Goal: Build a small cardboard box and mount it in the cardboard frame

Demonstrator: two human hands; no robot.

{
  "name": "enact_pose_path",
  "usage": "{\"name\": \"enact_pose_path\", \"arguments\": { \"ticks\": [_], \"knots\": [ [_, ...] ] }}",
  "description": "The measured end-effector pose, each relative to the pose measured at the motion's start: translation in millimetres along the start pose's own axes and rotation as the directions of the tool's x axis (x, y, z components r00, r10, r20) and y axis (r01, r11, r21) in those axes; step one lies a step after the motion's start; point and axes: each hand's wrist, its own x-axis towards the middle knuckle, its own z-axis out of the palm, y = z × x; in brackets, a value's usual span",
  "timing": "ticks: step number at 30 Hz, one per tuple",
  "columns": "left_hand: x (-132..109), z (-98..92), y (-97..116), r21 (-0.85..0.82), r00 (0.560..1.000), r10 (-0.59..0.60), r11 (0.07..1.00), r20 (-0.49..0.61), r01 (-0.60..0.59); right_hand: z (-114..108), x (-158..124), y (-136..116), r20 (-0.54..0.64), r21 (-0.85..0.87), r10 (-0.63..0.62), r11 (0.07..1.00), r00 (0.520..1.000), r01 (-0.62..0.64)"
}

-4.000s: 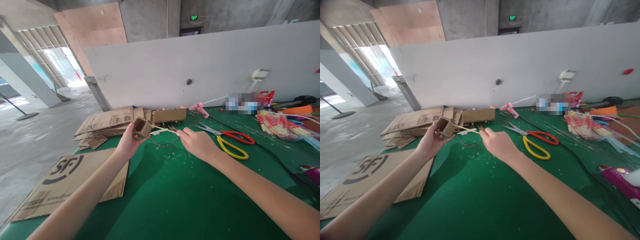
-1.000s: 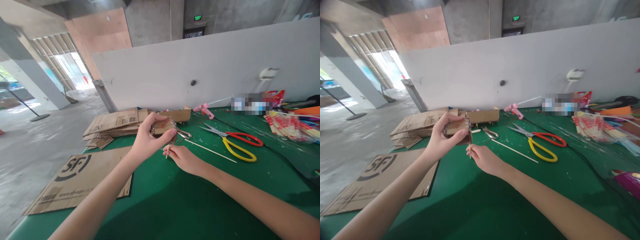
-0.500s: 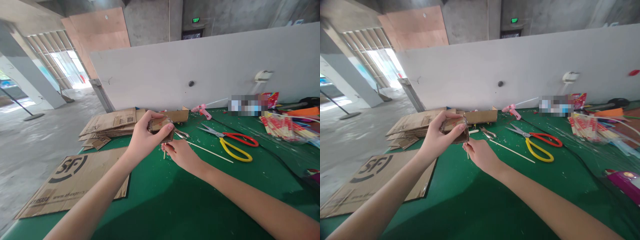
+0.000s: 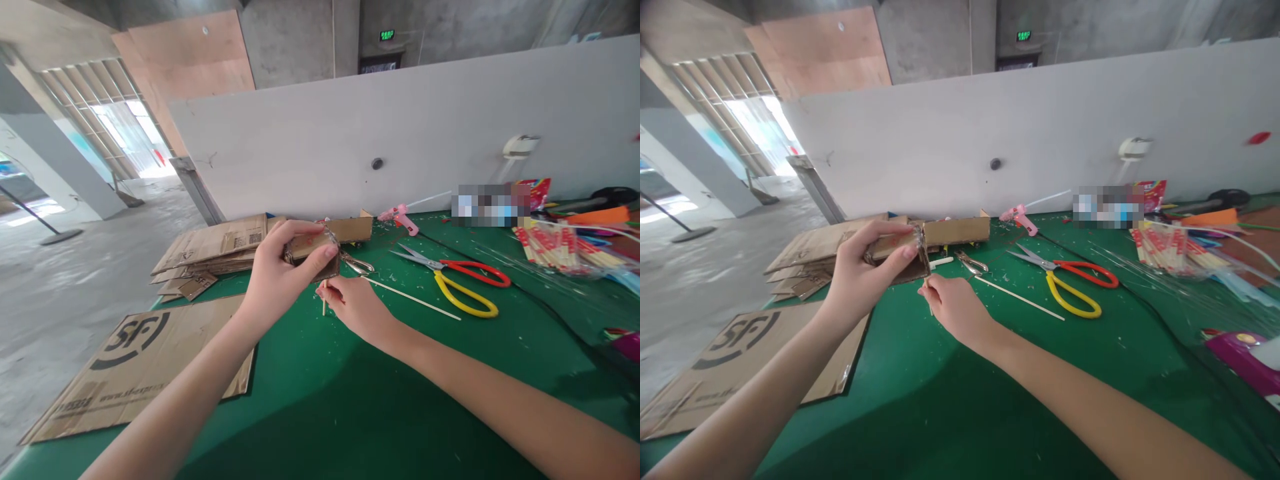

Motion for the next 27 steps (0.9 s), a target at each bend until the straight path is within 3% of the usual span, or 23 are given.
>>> {"name": "enact_pose_path", "arguments": {
  "ticks": [3, 9, 17, 23, 27],
  "knots": [
    [-2, -0.7, -1, 0.034, 0.999, 0.021, 0.999, 0.037, -0.023, 0, 0, 1, 0.008, 0.008, 0.001, 1.000, 1.000, -0.001],
    [-8, 3.6, -7, -0.015, 0.999, -0.040, 0.999, 0.032, 0.041, 0, -1, 1, 0.003, 0.001, -0.026, 1.000, 1.000, 0.026],
    [-8, 4.6, -2, 0.048, 0.998, 0.029, 0.998, 0.050, -0.031, -15, 0, -10, 0.073, 0.028, 0.022, 0.999, 0.997, -0.024],
    [-5, 0.0, -10, -0.008, 0.999, -0.028, 1.000, 0.045, 0.028, -53, 2, -37, -0.088, 0.194, -0.153, 0.967, 0.984, 0.167],
    [-4, -3.0, -12, -0.008, 0.998, -0.024, 1.000, 0.055, 0.024, -63, 10, -42, -0.106, 0.150, -0.299, 0.938, 0.948, 0.313]
  ]
}}
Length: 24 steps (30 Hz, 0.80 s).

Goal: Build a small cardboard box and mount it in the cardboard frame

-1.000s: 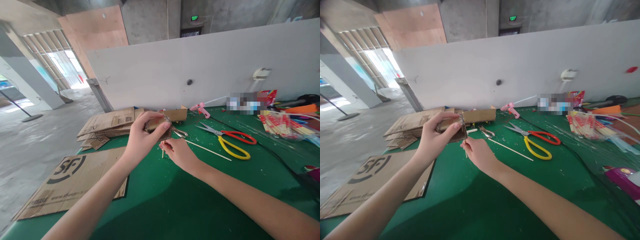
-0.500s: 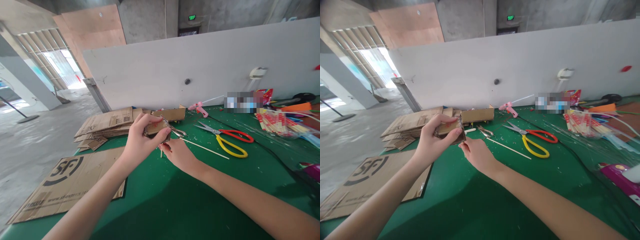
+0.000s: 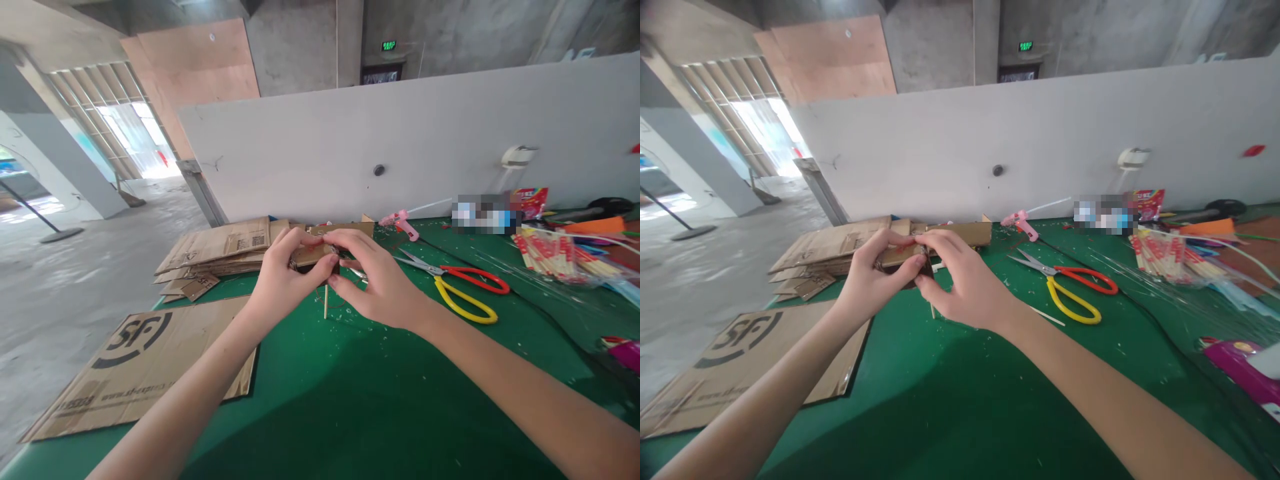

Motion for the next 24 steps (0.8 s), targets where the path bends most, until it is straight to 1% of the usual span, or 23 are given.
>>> {"name": "enact_pose_path", "arguments": {
  "ticks": [3, 8, 12, 16, 20, 24],
  "knots": [
    [2, -0.4, 1, 0.015, 1.000, 0.009, 1.000, 0.000, -0.009, 2, 6, 10, -0.022, 0.008, -0.032, 0.999, 0.999, 0.032],
    [6, -4.1, 0, -0.002, 0.998, 0.034, 0.999, 0.044, -0.034, 13, 10, 21, -0.074, 0.027, -0.005, 1.000, 0.997, 0.007],
    [7, -9.6, -5, 0.076, 0.992, 0.115, 0.990, 0.048, -0.118, 23, 10, 24, -0.111, 0.094, -0.014, 0.995, 0.994, 0.024],
    [7, -9.6, -11, 0.116, 0.982, 0.183, 0.975, 0.051, -0.188, 28, 10, 29, -0.148, 0.149, -0.024, 0.988, 0.989, 0.046],
    [9, -7.6, -13, 0.098, 0.983, 0.175, 0.979, 0.062, -0.181, 29, 10, 31, -0.155, 0.143, -0.013, 0.989, 0.988, 0.036],
    [14, -13.3, -10, 0.134, 0.978, 0.164, 0.974, 0.126, -0.181, 30, 12, 33, -0.152, 0.189, -0.007, 0.981, 0.988, 0.036]
  ]
}}
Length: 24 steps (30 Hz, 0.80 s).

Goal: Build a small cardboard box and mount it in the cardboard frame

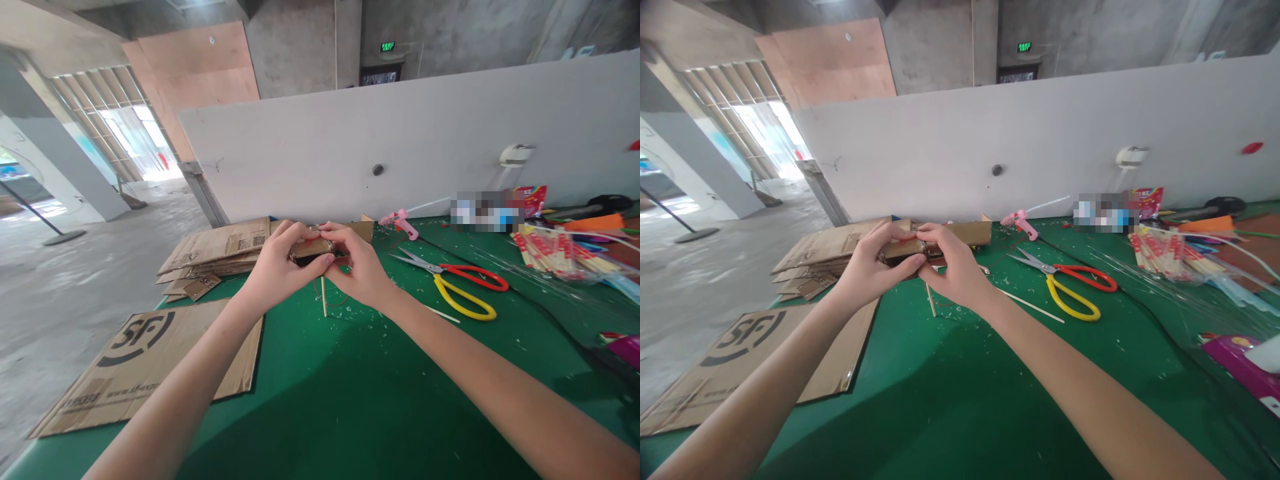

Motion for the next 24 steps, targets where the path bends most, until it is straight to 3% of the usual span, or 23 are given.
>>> {"name": "enact_pose_path", "arguments": {
  "ticks": [6, 13, 16, 18, 21, 24],
  "knots": [
    [4, -9.7, 1, 0.125, 0.991, 0.106, 0.985, 0.085, -0.117, -1, 5, 10, 0.016, 0.024, 0.034, 0.999, 0.999, -0.035],
    [8, -1.6, -17, 0.153, 0.996, 0.023, 0.988, 0.084, -0.035, 2, 6, 27, 0.032, 0.142, 0.111, 0.983, 0.993, -0.115],
    [10, -9.2, -13, 0.284, 0.995, -0.037, 0.959, 0.088, 0.011, 9, 7, 22, 0.062, 0.185, 0.154, 0.969, 0.986, -0.163],
    [10, -16.3, -3, 0.476, 0.991, -0.082, 0.879, 0.110, 0.020, 14, 6, 15, 0.096, 0.192, 0.171, 0.963, 0.980, -0.187],
    [6, -21.8, 14, 0.752, 0.990, -0.112, 0.660, 0.082, 0.012, 19, 5, 7, 0.131, 0.178, 0.166, 0.966, 0.977, -0.188],
    [1, -19.2, 20, 0.847, 0.992, -0.058, 0.528, 0.112, -0.064, 20, 3, 5, 0.116, 0.167, 0.160, 0.970, 0.980, -0.178]
  ]
}}
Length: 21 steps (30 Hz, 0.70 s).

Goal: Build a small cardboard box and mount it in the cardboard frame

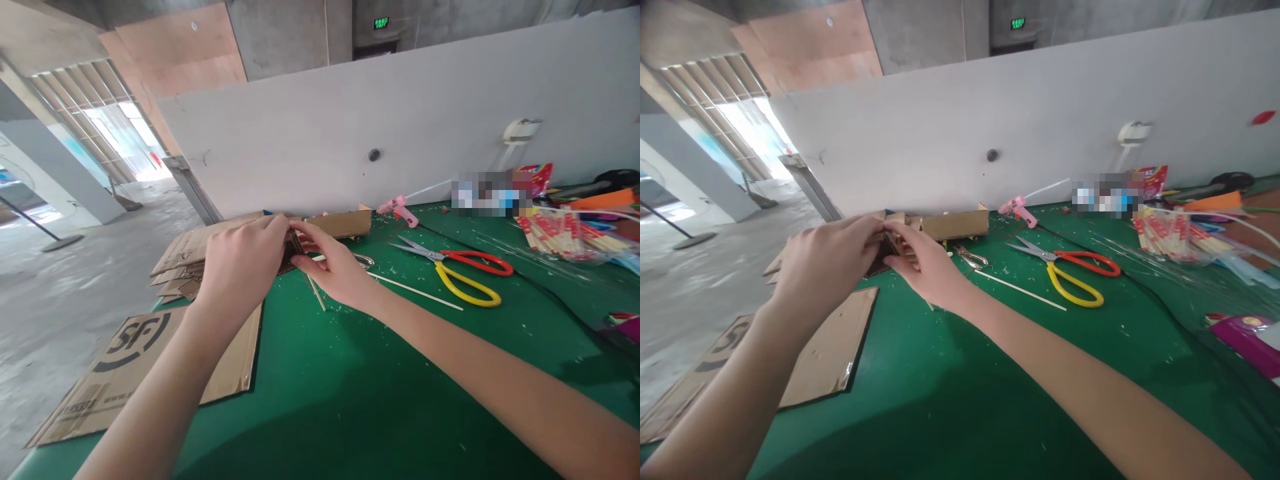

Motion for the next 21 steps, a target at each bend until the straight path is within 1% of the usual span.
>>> {"name": "enact_pose_path", "arguments": {
  "ticks": [3, 8, 11, 15, 19, 21],
  "knots": [
    [0, 9.1, 1, 0.037, 0.995, 0.089, 0.996, -0.053, -0.087, -2, 0, 3, -0.020, -0.017, 0.007, 1.000, 1.000, -0.008],
    [1, 22.8, 0, 0.063, 0.981, 0.122, 0.992, -0.149, -0.113, -3, 1, 5, -0.040, -0.036, -0.010, 0.999, 0.999, 0.008],
    [1, 26.0, 1, 0.065, 0.974, 0.119, 0.992, -0.190, -0.109, 0, -1, 5, -0.057, -0.043, -0.024, 0.999, 0.998, 0.021],
    [-1, 29.9, 2, 0.063, 0.971, 0.082, 0.996, -0.223, -0.070, 3, -4, 4, -0.067, -0.072, -0.055, 0.996, 0.996, 0.050],
    [-2, 35.5, 2, 0.026, 0.960, 0.045, 0.999, -0.275, -0.039, 3, -4, 3, -0.069, -0.093, -0.058, 0.994, 0.996, 0.052],
    [-2, 38.0, 1, 0.000, 0.954, 0.050, 0.999, -0.296, -0.052, 3, -5, 3, -0.071, -0.103, -0.061, 0.993, 0.996, 0.054]
  ]
}}
